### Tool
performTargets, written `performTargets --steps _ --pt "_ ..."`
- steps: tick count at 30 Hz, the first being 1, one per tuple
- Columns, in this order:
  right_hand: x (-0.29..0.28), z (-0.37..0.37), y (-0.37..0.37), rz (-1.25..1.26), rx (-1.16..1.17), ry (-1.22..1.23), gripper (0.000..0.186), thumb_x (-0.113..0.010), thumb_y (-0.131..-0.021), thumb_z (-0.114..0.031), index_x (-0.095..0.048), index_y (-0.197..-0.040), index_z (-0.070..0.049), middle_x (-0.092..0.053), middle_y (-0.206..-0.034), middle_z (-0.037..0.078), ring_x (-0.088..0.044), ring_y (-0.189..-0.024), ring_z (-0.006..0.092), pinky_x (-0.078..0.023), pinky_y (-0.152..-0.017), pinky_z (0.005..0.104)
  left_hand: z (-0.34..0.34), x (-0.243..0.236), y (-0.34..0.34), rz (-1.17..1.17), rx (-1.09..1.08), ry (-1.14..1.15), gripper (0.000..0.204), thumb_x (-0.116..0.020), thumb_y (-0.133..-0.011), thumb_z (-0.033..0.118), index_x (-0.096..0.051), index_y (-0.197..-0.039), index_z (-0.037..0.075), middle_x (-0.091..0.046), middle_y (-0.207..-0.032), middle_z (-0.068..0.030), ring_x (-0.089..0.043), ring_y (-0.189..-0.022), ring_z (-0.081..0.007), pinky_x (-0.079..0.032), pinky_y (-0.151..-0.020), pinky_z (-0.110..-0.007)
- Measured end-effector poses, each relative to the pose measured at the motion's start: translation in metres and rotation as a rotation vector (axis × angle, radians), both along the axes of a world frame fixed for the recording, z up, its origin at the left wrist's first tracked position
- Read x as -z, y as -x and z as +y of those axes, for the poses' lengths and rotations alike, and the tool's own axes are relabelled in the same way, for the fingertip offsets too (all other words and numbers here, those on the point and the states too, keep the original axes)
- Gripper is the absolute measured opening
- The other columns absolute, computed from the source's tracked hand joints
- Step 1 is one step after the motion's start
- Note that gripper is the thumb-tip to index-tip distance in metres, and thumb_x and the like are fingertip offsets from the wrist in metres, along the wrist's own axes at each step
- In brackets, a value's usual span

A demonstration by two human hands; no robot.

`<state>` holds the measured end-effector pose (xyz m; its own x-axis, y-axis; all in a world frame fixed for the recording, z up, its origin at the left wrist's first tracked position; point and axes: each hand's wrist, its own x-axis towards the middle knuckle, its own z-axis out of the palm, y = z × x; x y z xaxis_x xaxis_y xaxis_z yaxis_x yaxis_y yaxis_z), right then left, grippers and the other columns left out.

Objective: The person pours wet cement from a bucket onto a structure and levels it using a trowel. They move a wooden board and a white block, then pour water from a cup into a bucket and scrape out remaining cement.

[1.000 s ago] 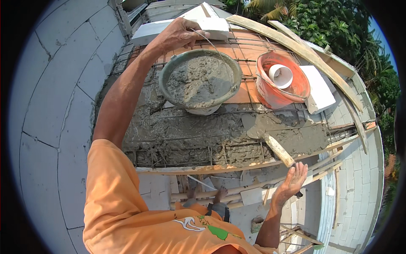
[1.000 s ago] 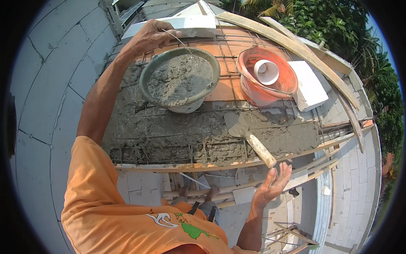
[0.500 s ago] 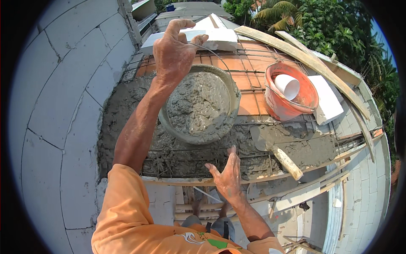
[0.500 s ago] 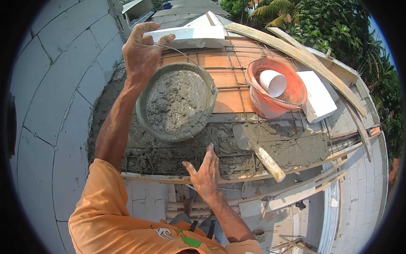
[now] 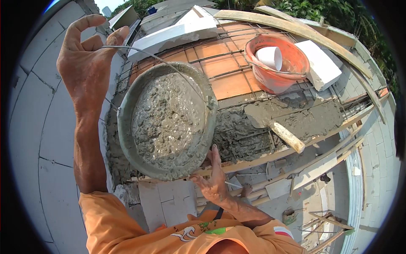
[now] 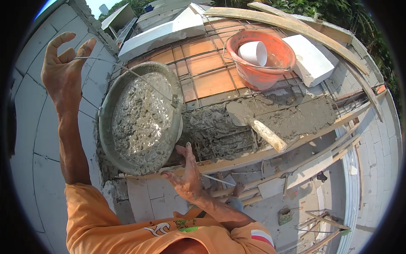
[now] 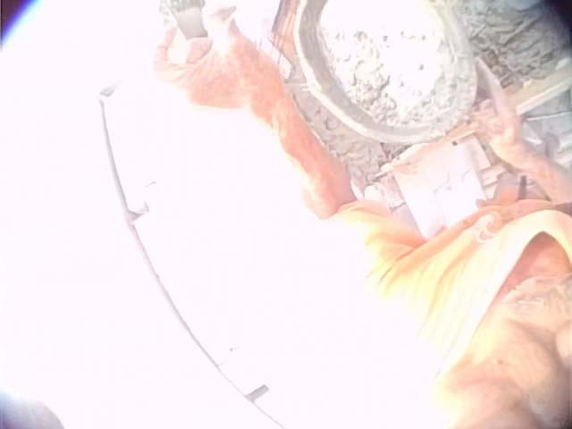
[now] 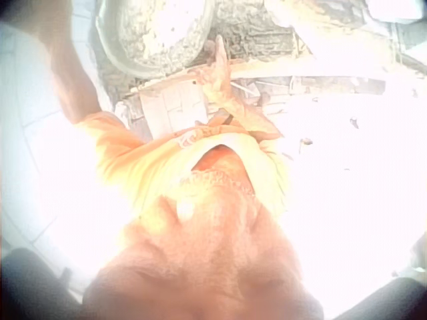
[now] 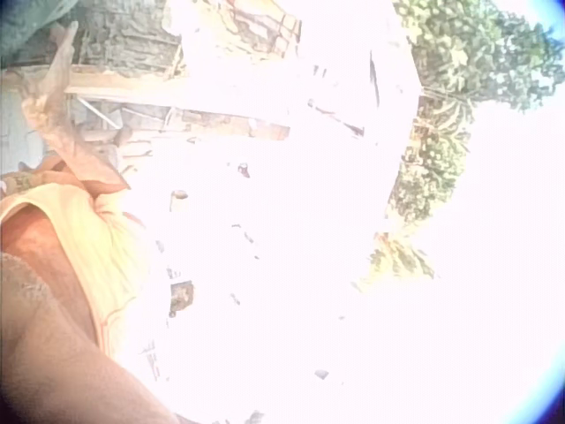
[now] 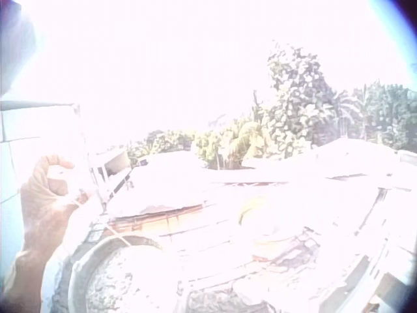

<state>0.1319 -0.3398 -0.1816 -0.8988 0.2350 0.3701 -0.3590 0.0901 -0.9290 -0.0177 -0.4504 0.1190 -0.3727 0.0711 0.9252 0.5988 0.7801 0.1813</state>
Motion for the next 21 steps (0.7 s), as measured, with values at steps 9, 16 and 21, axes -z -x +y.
performTargets --steps 9,16,21 --pt "0.036 -0.063 0.029 -0.169 -0.585 1.568 0.053 -0.044 -0.099 -0.042 -0.039 -0.139 -0.007 -0.057 -0.123 0.008 -0.059 -0.104 0.027 -0.046 -0.093 0.0407 -0.016 -0.074 -0.031 -0.166 0.054 0.236 0.053 -0.077 -0.076 0.021 -0.057 -0.117 -0.006 -0.06 -0.057 0.0019 -0.03 -0.037 0.002 -0.022 -0.034 -0.013" --pt "0.069 -0.08 0.09 0.048 -1.102 1.93 0.052 -0.044 -0.099 -0.042 -0.039 -0.14 -0.012 -0.05 -0.135 0.008 -0.052 -0.118 0.0289 -0.043 -0.099 0.046 -0.052 -0.118 -0.027 -0.032 0.166 0.367 0.057 -0.066 -0.085 0.027 -0.051 -0.127 -0.009 -0.06 -0.062 -0.0029 -0.033 -0.041 -0.0002 -0.037 -0.047 -0.013" --pt "0.054 -0.056 0.1 0.071 -0.961 1.811 0.053 -0.043 -0.099 -0.043 -0.039 -0.141 -0.01 -0.049 -0.136 0.009 -0.051 -0.12 0.0288 -0.043 -0.1 0.0462 -0.019 -0.101 0.009 -0.413 0.224 -0.014 0.056 -0.078 -0.075 0.019 -0.055 -0.121 -0.004 -0.042 -0.047 0.0062 -0.032 -0.038 0.0014 -0.023 -0.035 -0.014"
